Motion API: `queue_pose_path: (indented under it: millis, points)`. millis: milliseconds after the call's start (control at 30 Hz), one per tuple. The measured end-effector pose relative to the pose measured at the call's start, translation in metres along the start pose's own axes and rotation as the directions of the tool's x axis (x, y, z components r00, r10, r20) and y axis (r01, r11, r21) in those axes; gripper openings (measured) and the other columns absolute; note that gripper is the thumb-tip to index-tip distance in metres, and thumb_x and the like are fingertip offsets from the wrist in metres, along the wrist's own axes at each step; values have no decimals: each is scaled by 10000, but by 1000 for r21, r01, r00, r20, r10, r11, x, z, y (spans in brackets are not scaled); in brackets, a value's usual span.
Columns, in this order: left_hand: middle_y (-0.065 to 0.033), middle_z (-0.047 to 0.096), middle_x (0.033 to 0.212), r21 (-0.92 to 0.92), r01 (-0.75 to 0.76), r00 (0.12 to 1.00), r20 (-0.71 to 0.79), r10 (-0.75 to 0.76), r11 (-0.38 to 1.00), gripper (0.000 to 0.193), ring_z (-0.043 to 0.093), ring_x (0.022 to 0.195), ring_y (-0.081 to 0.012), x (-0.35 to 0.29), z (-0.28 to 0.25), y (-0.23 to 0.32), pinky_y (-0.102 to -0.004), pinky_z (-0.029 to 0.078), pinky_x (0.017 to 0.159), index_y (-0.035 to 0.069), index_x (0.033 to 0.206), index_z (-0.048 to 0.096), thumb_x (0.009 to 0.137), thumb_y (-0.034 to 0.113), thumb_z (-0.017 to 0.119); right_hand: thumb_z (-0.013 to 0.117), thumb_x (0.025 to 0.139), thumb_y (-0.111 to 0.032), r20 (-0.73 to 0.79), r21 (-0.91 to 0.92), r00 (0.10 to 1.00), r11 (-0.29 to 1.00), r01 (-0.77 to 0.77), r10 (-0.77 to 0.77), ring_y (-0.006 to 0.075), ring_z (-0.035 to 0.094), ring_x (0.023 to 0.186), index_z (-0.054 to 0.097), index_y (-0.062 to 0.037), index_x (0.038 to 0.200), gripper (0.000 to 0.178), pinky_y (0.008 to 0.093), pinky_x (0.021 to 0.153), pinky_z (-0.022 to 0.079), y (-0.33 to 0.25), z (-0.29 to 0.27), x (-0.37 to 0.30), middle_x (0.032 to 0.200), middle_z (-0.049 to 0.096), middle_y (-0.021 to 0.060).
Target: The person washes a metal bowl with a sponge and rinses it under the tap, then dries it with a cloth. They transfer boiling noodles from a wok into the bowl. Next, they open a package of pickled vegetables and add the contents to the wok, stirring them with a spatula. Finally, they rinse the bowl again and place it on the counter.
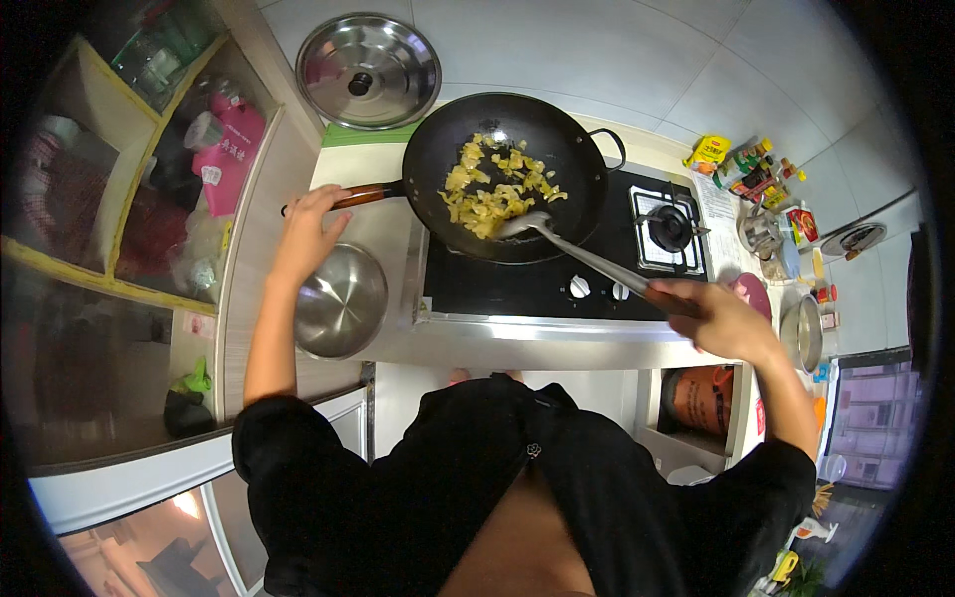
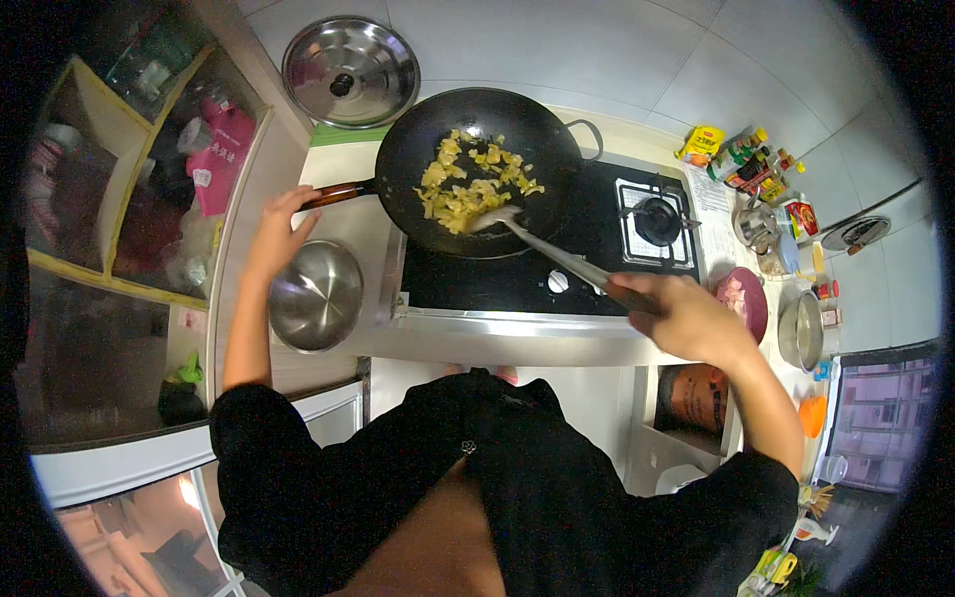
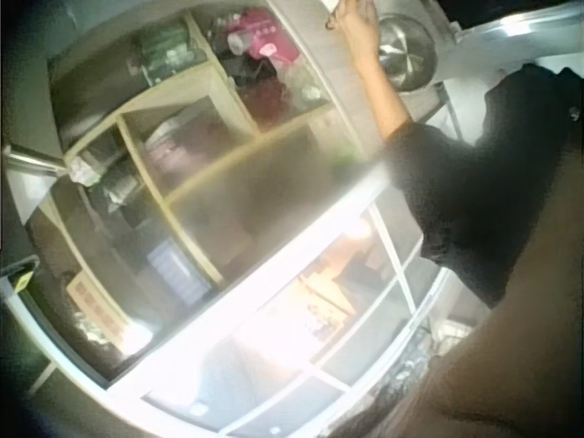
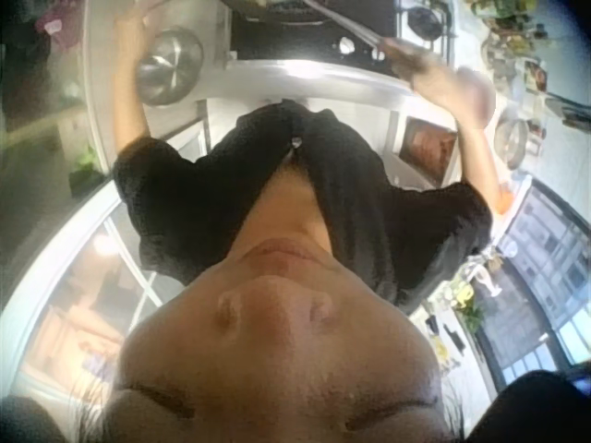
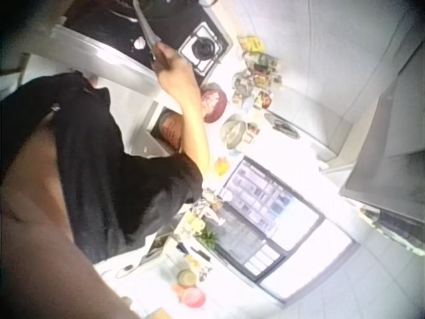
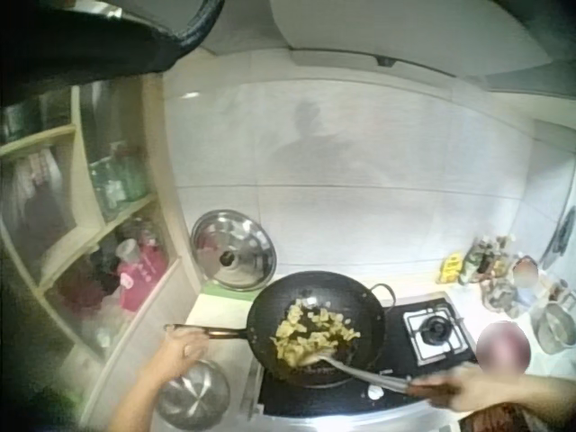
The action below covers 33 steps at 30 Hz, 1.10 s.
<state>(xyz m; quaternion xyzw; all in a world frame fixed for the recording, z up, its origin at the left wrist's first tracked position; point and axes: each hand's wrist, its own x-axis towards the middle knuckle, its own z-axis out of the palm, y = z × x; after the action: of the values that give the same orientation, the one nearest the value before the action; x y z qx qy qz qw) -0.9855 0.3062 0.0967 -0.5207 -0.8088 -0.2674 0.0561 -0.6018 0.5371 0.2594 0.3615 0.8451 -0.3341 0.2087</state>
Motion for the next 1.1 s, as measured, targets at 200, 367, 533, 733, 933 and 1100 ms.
queue_pose_path:
  millis: [200,367,533,733,933,1100]
  points:
    - [-124,571,1032,-222,164,982,128,-138,961,226,534,976,-291,-60,-10,39,-371,397,866,30,969,587,744,52,592,540,749,-31,-350,-292,811,877,382,-470,351,586,711,457,-87,1205,467,357,661,463,33,56,110,835,587,222]
    - [-133,571,1022,-262,290,953,166,-253,921,236,544,948,-302,-111,-9,47,-317,424,812,12,984,574,749,17,572,531,730,-62,-370,-319,848,909,267,-379,372,578,671,465,-111,1188,465,425,625,476,53,63,120,686,564,252]
    - [-153,572,1006,-380,432,901,213,-377,818,231,552,928,-296,-143,7,58,-315,424,798,5,987,575,756,17,558,555,735,-68,-355,-181,893,958,223,-275,363,574,766,489,-122,1171,443,394,691,448,59,26,39,834,584,225]
    - [-157,577,988,-383,489,854,391,-343,784,247,554,901,-288,-157,8,98,-309,429,780,27,1017,566,771,42,553,567,714,-64,-182,-333,982,943,-13,-51,343,577,726,539,-110,1124,413,377,688,446,12,-19,-18,814,592,210]
    - [-147,574,1006,-395,447,863,425,-271,803,251,540,935,-302,-152,18,114,-345,420,814,40,1029,558,782,81,550,545,743,-83,-314,-139,894,947,289,-319,347,574,833,527,-103,1134,392,381,735,439,37,10,66,886,580,225]
    - [-146,570,1022,-370,436,860,440,-258,821,254,526,957,-322,-151,20,121,-357,414,826,48,1031,556,783,106,552,525,749,-39,-391,-184,843,929,321,-369,327,592,838,466,-66,1193,448,341,730,453,49,42,132,924,591,208]
